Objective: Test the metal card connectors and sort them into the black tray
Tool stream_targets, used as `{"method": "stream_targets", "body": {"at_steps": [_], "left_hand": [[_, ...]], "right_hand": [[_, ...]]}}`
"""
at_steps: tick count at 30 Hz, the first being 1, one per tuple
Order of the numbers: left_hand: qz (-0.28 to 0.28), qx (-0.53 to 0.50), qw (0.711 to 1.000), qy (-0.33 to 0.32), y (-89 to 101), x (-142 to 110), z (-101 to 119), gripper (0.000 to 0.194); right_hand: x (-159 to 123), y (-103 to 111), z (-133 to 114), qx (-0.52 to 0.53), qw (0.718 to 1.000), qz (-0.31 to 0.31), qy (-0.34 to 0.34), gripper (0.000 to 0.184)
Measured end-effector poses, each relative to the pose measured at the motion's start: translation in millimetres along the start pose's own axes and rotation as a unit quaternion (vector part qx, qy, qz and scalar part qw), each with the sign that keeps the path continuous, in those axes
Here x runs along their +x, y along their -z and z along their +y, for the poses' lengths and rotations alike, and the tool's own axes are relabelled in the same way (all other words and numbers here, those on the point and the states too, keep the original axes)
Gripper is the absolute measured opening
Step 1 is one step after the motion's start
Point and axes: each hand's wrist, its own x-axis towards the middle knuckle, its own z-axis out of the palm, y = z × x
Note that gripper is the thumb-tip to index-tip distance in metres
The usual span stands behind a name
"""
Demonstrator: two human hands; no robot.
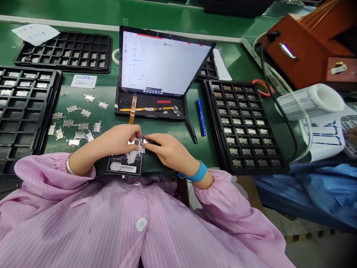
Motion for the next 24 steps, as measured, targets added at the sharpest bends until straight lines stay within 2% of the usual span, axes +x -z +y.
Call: {"method": "stream_targets", "body": {"at_steps": [3,9,16,18,20,24], "left_hand": [[0.001,-0.001,1.0,-0.002,0.1,0,-1,0.026],[0.01,0.006,1.0,-0.009,1.4,-4,5,0.025],[0.069,-0.032,0.997,-0.029,-12.3,2,23,0.02],[0.062,-0.032,0.997,-0.032,-15.1,3,23,0.015],[0.052,-0.031,0.998,-0.03,-15.6,2,21,0.024],[0.037,-0.035,0.999,-0.016,-13.5,0,19,0.036]], "right_hand": [[0,-3,2,0.008,1.0,0.019,-0.006,0.039],[3,-11,-6,0.071,0.992,0.076,-0.073,0.05],[1,-17,-21,0.027,0.983,0.157,-0.085,0.051],[-1,-16,-22,0.032,0.982,0.16,-0.099,0.047],[-3,-13,-20,0.038,0.982,0.153,-0.108,0.037],[-6,-5,-12,0.0,0.994,0.096,-0.044,0.021]]}}
